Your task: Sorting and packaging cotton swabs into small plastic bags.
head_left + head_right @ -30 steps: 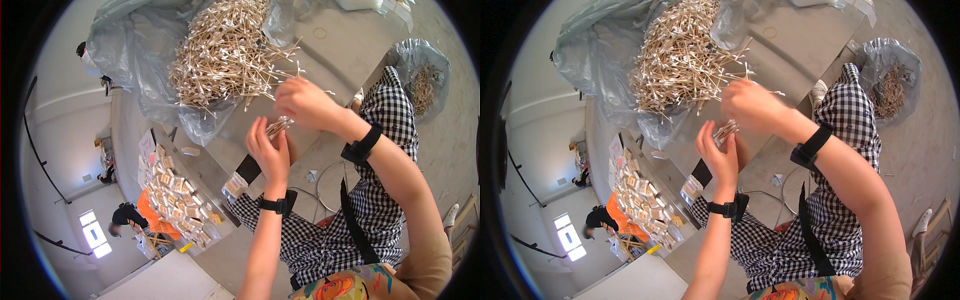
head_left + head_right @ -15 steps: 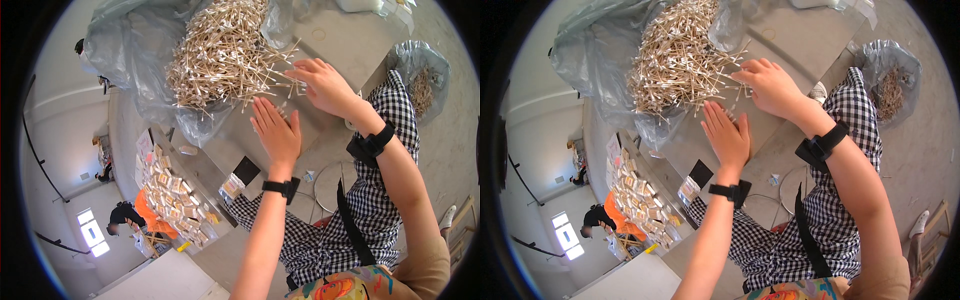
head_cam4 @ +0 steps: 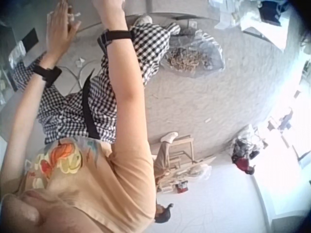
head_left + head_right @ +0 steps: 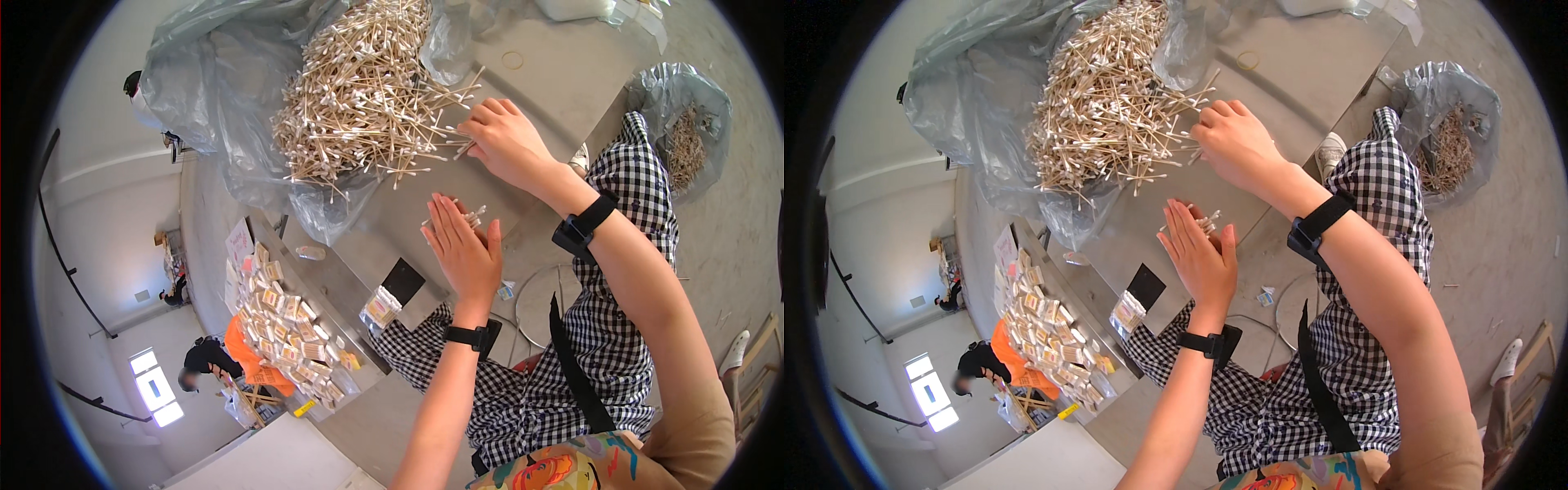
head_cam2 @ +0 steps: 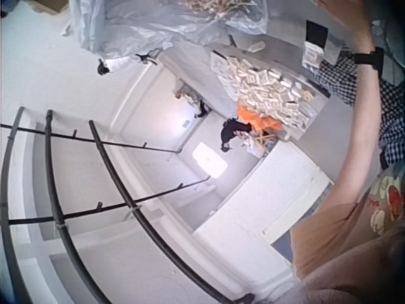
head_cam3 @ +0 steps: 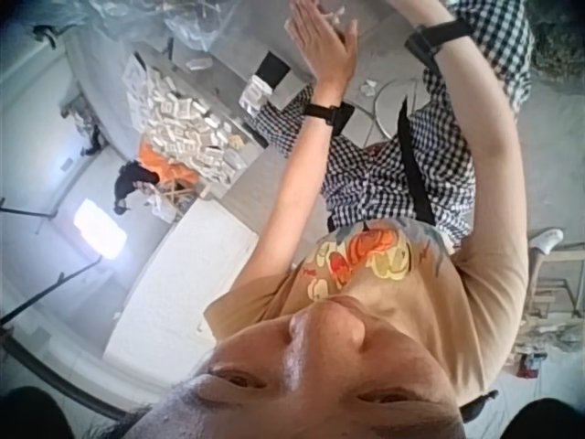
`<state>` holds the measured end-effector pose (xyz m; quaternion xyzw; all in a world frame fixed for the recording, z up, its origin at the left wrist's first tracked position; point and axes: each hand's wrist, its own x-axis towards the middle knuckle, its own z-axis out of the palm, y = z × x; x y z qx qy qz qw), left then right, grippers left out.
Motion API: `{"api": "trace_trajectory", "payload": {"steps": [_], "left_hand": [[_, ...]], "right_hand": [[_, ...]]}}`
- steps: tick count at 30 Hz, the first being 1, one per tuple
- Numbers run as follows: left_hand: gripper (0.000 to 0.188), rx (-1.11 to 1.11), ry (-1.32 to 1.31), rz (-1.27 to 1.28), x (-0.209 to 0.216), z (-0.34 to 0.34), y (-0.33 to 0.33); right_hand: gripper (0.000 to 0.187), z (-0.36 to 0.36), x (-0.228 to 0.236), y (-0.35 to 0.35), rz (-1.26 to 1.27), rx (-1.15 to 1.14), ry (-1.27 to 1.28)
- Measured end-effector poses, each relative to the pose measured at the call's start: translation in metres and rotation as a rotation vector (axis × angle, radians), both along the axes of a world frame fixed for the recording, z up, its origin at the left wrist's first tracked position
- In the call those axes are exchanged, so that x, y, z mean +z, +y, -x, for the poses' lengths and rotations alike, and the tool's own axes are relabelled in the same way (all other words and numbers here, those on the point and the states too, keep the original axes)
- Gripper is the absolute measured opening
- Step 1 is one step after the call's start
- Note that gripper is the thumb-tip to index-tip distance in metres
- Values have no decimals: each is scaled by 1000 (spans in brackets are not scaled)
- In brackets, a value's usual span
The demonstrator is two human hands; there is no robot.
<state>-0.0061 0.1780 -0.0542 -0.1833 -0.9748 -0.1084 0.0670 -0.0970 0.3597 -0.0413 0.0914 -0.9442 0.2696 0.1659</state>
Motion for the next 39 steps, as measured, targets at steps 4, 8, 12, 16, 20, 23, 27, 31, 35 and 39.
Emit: {"api": "trace_trajectory", "payload": {"steps": [4,8,12,16,20,23,27,31,35,39], "left_hand": [[82,5,-15,-37,-1,-4,0],[82,5,-8,-41,-1,-8,0],[82,15,-15,-34,-1,-9,-7],[83,18,-20,-37,-1,-9,-12],[90,39,-22,-110,1,-9,-10],[97,94,19,-144,2,-8,-10],[100,159,-40,-237,5,-2,-6],[103,171,-66,-347,8,9,-15],[97,149,-146,-445,10,14,-28],[92,124,-119,-416,10,10,-36]], "right_hand": [[29,-4,1,-4,54,1,-1],[16,2,-3,-8,-5,-9,17],[4,1,-6,-4,21,3,135],[2,-3,-3,10,47,81,114],[5,-8,-2,-7,27,264,117],[5,-6,-2,-30,11,351,114],[4,-8,-1,-50,-39,430,83],[7,-11,-4,-63,27,436,124],[15,-15,6,-50,67,492,8],[32,-18,21,-13,195,405,-29]]}}
